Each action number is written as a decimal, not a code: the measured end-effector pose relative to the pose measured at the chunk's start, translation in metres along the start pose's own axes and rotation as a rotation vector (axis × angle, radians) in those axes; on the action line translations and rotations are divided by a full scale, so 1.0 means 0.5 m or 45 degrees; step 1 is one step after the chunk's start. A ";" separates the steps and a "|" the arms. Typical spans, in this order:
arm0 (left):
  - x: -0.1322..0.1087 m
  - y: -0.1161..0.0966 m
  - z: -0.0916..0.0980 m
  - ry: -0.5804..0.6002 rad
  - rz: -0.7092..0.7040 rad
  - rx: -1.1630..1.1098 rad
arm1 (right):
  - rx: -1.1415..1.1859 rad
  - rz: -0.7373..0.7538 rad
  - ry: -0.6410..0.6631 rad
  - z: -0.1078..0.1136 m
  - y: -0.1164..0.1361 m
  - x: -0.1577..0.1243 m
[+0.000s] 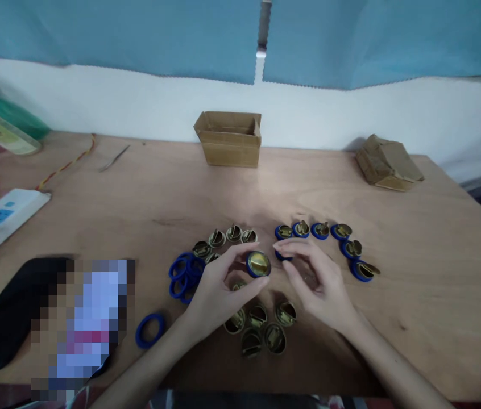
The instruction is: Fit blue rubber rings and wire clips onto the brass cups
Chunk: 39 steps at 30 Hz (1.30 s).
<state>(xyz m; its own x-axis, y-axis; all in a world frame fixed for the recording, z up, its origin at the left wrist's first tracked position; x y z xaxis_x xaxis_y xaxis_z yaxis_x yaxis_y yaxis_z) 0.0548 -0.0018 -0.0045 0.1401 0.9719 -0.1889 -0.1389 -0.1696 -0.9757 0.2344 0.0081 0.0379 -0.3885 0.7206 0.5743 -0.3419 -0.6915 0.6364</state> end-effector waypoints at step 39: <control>-0.019 -0.027 -0.025 0.040 -0.529 0.739 | -0.992 -0.901 0.623 0.060 -0.164 -0.124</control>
<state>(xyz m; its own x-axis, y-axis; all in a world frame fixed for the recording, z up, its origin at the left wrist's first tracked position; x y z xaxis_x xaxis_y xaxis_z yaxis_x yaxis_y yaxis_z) 0.0675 -0.0110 0.0089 0.3218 0.9307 0.1740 -0.5658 0.3363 -0.7528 0.3122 0.0219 -0.0344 -0.1308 0.9797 -0.1519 -0.9830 -0.1082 0.1485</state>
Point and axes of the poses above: each hand's wrist, its own x-axis towards the middle knuckle, its own z-axis out of the back of the hand, y = z × x, the point moved 6 cm from there along x, towards the middle knuckle, and after that the axes turned 11 degrees about z, right-handed, at the moved point
